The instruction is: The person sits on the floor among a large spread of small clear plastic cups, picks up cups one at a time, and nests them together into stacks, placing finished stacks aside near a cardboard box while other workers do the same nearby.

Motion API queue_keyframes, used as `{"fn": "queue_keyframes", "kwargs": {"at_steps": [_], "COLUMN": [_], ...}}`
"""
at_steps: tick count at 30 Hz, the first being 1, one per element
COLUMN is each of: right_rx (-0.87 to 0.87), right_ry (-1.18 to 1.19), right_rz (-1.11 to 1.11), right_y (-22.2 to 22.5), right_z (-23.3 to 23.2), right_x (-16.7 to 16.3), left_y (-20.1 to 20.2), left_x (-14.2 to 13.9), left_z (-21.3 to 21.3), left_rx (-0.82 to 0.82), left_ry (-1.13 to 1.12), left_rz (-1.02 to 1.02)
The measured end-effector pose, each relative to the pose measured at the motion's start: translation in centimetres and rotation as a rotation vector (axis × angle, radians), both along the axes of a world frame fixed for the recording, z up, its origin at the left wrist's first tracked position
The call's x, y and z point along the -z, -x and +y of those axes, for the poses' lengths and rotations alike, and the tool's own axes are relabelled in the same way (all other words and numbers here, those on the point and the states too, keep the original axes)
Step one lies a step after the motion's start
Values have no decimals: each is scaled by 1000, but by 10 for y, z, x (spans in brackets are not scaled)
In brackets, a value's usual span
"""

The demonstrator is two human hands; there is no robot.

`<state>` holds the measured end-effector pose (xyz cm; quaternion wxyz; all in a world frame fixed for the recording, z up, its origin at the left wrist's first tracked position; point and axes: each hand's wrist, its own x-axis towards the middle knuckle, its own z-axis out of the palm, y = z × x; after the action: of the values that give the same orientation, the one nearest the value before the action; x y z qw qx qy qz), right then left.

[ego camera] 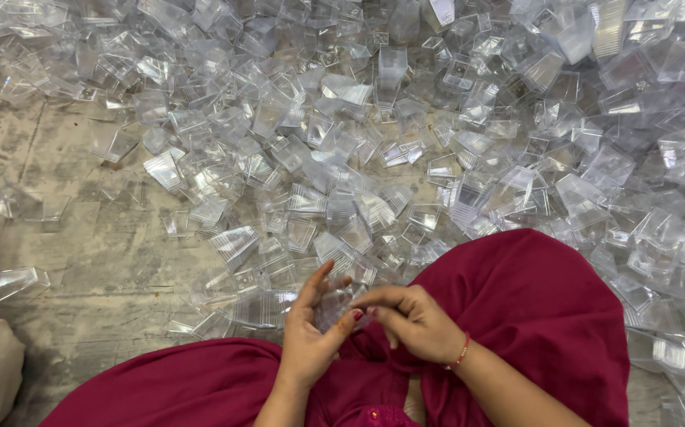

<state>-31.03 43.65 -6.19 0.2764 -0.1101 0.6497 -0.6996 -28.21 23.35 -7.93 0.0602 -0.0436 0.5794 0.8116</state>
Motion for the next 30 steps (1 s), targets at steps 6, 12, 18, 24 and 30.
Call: {"fn": "queue_keyframes", "kwargs": {"at_steps": [6,12,18,24,30], "right_rx": [361,451,-7,-16,-21], "right_ry": [-100,-670,-1009,-1188,-1083], "right_rz": [170,671,825,731,998], "right_y": [35,52,50,52,47], "right_z": [12,3,-43,-43,-44], "right_x": [-5,2,5,9,30], "left_y": [1,5,11,10,10], "left_x": [5,9,14,16,18], "left_z": [-6,-17,-17,-16,-14], "left_rx": [-148,-388,-352,-319,-269], "left_ry": [-71,-211,-133,-223,-254], "left_rz": [-69,-138,-206,-192,-155]}}
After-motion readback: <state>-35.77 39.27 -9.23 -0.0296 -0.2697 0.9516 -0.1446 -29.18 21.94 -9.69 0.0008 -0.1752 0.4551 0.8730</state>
